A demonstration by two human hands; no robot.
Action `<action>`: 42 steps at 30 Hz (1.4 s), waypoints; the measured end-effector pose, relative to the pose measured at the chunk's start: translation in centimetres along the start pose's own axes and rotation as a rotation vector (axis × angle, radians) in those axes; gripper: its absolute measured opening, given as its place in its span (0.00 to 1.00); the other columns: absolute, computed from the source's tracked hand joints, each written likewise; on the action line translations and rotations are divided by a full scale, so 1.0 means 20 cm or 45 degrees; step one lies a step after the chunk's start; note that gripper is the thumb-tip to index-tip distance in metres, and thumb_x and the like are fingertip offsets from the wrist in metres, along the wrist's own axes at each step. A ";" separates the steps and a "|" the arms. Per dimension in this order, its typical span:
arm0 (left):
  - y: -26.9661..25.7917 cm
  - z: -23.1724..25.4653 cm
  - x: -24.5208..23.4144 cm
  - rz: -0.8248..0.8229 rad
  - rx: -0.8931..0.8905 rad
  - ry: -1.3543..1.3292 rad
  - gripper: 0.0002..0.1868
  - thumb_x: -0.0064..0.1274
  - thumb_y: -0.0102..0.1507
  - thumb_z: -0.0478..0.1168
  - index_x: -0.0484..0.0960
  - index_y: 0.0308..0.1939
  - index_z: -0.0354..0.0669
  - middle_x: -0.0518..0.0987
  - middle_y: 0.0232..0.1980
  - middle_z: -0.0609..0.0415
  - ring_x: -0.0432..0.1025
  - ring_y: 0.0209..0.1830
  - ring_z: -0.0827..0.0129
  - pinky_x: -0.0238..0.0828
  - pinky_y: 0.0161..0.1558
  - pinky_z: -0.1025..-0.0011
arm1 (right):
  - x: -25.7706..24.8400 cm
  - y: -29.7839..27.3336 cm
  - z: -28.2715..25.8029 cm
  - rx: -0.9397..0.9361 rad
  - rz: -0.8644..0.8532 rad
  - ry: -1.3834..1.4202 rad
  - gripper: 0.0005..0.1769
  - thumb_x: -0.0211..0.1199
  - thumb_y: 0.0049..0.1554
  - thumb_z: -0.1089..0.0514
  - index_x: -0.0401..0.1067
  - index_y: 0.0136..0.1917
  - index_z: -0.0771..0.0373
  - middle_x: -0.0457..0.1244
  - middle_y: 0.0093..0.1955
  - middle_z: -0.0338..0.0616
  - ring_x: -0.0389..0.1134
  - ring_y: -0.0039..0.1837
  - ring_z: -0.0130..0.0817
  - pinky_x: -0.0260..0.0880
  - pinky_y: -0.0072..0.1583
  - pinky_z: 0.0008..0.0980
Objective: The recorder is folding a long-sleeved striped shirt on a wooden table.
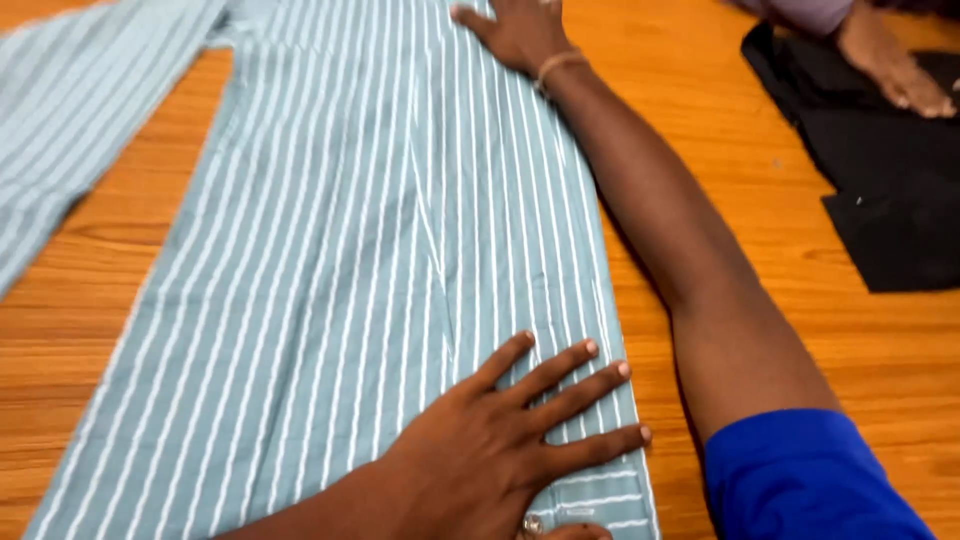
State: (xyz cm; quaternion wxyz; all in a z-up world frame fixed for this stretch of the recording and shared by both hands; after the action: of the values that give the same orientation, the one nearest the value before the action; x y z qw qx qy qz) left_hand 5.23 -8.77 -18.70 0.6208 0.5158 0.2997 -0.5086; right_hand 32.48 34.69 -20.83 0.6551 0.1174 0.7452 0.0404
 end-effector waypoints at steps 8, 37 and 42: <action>0.00 0.01 0.08 0.077 0.103 0.362 0.34 0.26 0.73 0.66 0.52 0.83 0.71 0.50 0.86 0.50 0.43 0.85 0.50 0.35 0.76 0.39 | -0.12 -0.04 -0.06 0.042 0.053 -0.024 0.50 0.42 0.57 0.17 0.53 0.82 0.46 0.42 0.85 0.56 0.44 0.84 0.52 0.42 0.74 0.71; 0.06 -0.07 0.28 -0.044 0.177 0.283 0.41 0.35 0.68 0.74 0.46 0.82 0.78 0.46 0.86 0.52 0.40 0.81 0.41 0.42 0.65 0.20 | -0.06 -0.02 -0.01 0.093 -0.012 -0.020 0.52 0.37 0.54 0.14 0.50 0.83 0.39 0.40 0.86 0.53 0.41 0.85 0.48 0.41 0.76 0.64; 0.05 -0.06 0.27 -0.048 0.180 0.283 0.40 0.34 0.69 0.73 0.46 0.83 0.77 0.47 0.86 0.52 0.41 0.81 0.40 0.42 0.64 0.22 | -0.05 -0.01 0.00 0.098 -0.030 -0.013 0.52 0.36 0.54 0.14 0.49 0.83 0.39 0.39 0.86 0.52 0.39 0.86 0.49 0.39 0.76 0.65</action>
State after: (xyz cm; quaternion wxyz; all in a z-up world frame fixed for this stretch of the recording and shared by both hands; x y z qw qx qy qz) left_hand 8.09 -9.39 -23.62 0.5362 0.6057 0.3396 -0.4799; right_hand 32.51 34.21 -19.87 0.6543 0.1339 0.7443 0.0036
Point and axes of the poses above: each hand's wrist, its own y-axis towards the middle knuckle, its own x-axis out of the palm, z = x × y, the point moved 10 cm from there along y, towards the middle knuckle
